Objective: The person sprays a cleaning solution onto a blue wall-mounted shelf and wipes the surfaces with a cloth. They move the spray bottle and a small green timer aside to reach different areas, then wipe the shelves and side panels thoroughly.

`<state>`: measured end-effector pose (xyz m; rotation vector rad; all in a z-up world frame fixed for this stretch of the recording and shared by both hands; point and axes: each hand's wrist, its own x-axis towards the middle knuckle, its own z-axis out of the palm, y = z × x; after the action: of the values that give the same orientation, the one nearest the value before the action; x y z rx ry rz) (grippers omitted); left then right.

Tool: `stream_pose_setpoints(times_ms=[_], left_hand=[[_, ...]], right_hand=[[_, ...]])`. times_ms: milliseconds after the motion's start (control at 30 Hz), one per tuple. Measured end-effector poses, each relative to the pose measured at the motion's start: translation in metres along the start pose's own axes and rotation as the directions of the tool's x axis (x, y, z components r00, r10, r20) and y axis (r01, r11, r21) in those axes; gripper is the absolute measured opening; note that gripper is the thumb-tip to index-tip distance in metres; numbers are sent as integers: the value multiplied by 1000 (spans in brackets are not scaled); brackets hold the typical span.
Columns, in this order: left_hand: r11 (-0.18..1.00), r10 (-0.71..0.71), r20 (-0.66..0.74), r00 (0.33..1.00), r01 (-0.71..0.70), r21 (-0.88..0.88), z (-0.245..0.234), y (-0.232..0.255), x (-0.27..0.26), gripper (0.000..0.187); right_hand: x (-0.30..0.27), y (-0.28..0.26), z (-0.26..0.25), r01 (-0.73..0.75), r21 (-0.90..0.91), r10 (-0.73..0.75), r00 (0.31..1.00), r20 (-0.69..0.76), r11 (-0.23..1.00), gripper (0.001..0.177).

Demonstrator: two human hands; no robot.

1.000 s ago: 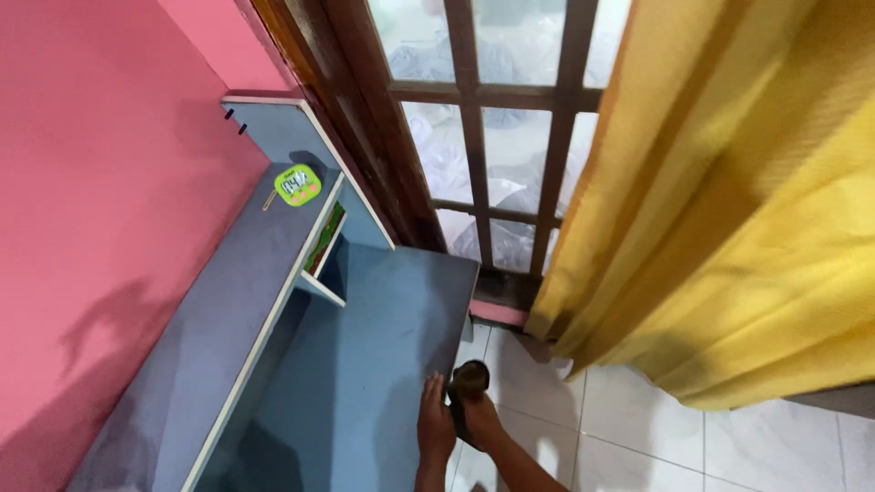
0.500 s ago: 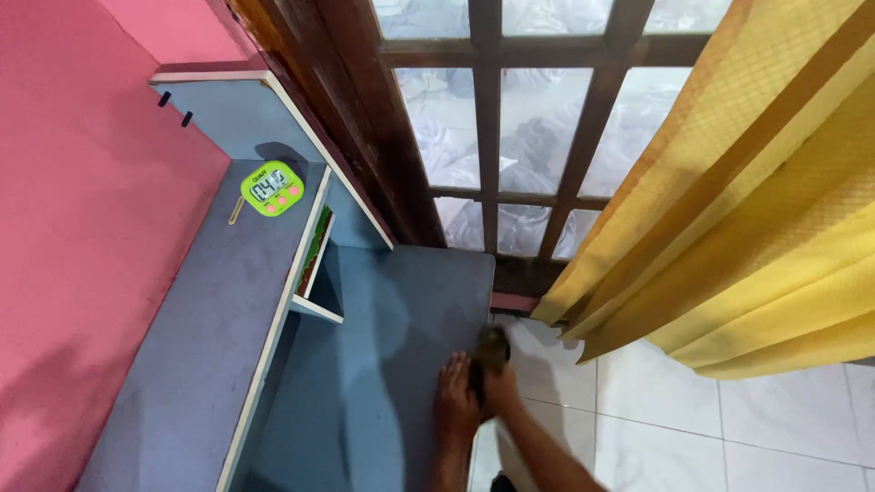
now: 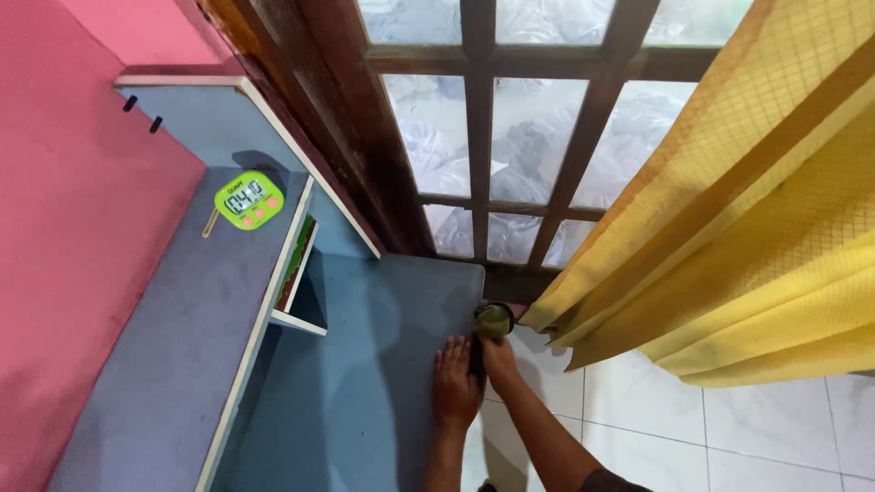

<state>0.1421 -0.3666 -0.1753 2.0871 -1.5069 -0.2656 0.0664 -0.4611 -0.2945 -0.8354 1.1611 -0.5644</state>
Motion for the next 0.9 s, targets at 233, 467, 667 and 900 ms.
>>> stream_pose_setpoints(times_ms=[233,467,667,900], left_hand=[[988,-151,46,987,150,22,5,1,-3,48],[989,-147,-15,989,147,17,17,18,31,57],[985,-164,-172,971,152,-79,36,13,45,44],[982,-185,-138,973,186,-1,22,28,48,50]], right_hand=[[-10,48,-5,168,61,-172,983,70,984,43],[45,11,-13,115,-103,-104,989,105,988,43],[51,27,-17,541,-71,-507,820,265,838,34],[84,-64,-14,236,-214,-209,967,143,948,33]])
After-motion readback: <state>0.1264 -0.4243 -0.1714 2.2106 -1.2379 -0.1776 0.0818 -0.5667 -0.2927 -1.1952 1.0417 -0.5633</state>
